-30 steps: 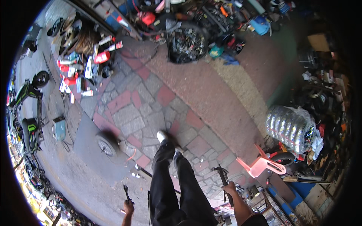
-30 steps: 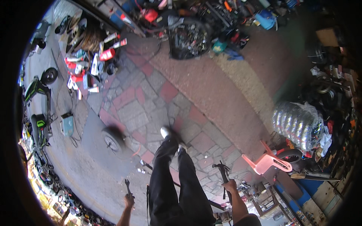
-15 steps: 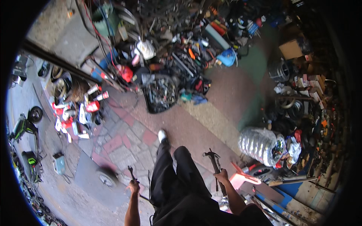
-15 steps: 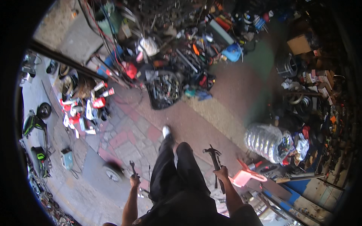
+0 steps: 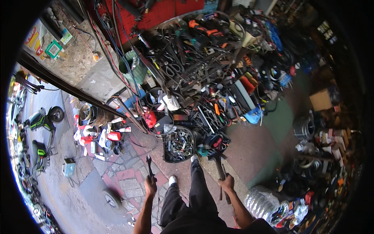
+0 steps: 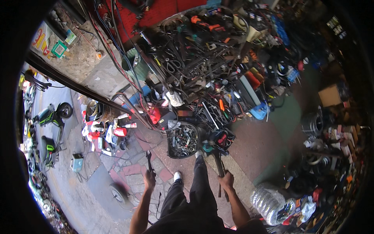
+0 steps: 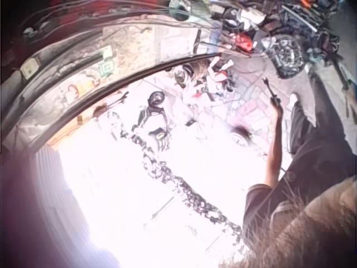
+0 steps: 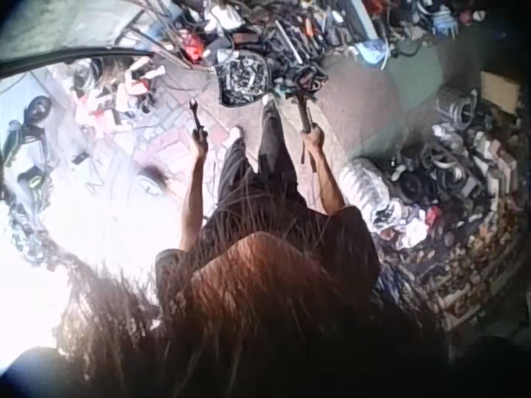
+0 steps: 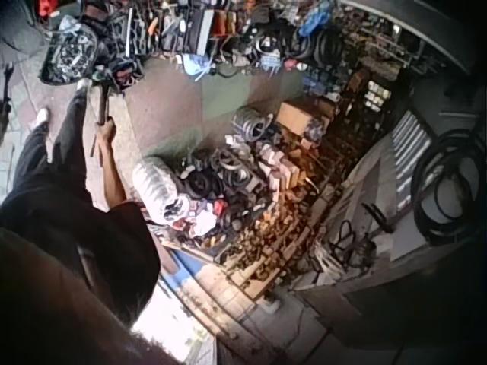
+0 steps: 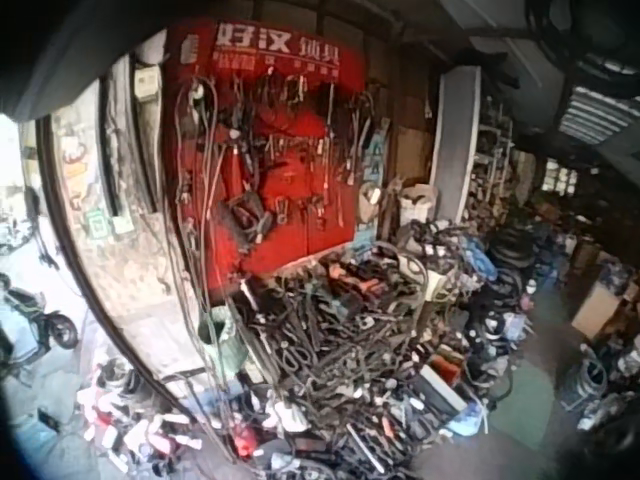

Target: The person gathers various tools from the ground, including a cordless drill, wrenches, pliers, and a hammer, then walks into a cluttered workshop and places them on a workbench and tool rack. The person continues to collect additional tools from the floor and organizes them on the bench.

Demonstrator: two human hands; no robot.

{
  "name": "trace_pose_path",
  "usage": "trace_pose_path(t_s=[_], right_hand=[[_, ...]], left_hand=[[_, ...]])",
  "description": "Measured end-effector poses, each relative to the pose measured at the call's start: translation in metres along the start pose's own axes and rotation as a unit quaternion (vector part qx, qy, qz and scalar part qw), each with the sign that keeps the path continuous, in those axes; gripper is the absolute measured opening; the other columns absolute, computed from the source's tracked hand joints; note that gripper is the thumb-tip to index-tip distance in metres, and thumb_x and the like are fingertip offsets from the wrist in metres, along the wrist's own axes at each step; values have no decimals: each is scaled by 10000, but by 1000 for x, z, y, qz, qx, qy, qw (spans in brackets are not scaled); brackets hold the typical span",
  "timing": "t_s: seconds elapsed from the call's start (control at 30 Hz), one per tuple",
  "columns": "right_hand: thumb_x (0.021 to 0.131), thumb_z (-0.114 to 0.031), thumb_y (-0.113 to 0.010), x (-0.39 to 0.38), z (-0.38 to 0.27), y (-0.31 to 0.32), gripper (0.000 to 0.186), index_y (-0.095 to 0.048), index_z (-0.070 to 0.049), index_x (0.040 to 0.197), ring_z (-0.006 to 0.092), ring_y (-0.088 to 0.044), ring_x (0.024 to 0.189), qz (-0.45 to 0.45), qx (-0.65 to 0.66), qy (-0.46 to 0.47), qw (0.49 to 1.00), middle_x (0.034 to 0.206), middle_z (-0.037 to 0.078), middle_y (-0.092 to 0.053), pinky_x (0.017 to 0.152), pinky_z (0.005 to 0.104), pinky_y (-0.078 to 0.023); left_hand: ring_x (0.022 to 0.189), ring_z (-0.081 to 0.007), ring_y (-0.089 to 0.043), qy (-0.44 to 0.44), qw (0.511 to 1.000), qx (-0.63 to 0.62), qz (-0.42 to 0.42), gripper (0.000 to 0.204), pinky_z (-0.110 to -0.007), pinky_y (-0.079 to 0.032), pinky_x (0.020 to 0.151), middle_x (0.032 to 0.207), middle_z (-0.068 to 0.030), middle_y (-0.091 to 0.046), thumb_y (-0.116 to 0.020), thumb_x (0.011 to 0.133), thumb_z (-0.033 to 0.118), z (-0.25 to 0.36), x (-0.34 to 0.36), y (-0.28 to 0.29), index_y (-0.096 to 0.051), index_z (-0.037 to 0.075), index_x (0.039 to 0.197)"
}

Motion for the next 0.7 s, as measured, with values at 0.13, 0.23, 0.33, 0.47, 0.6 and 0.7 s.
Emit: trace_pose_path(t_s=[0.13,0.23,0.33,0.47,0.6,0.7], right_hand=[[652,-248,-777,114,-102,27,414,-627,23,926,384,-648,833,41,13,98,994,850,232,-660,721,444,-501],[661,-319,-775,200,-211,54,436,-623,44,850,405,-644,773,38,3,141,989,802,239,-648,658,461,-506],[684,-316,-764,258,-359,103,402,-623,37,814,369,-659,737,141,29,278,950,751,216,-652,631,436,-514],[721,-323,-742,303,-540,164,371,-624,8,838,390,-649,777,175,45,381,907,815,217,-660,687,447,-521],[705,-315,-762,323,-636,195,397,-625,-4,909,399,-626,873,233,16,419,877,890,227,-650,778,452,-506],[692,-311,-766,339,-646,183,412,-634,9,916,394,-633,874,205,27,402,892,901,233,-657,775,450,-511]], left_hand=[[587,-213,-579,141,990,6,24,291,-369,-420,531,642,-125,-600,-512,931,228,-31,-55,-17,-587,-32,824],[565,-193,-554,220,973,-30,61,281,-379,-406,514,624,-133,-591,-527,915,190,-71,-111,-22,-574,-52,780],[550,-186,-537,329,938,-6,106,257,-380,-400,501,619,-120,-586,-542,896,175,-111,-174,-20,-580,-53,782],[428,-146,-479,368,907,-97,177,270,-319,-344,364,553,-63,-540,-517,909,206,-134,-242,-12,-580,-19,775],[434,-114,-460,392,900,-34,187,210,-285,-338,361,588,-30,-537,-526,906,202,-132,-267,-21,-580,15,826],[455,-106,-457,403,888,-99,198,208,-274,-357,388,621,-16,-540,-550,908,244,-124,-270,-47,-567,48,842]])
Point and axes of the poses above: each hand's wrist, its own x-axis towards the middle knuckle, its own y-axis out of the back of the hand, z = x × y, the point moved 5 cm from there along x, towards the middle knuckle
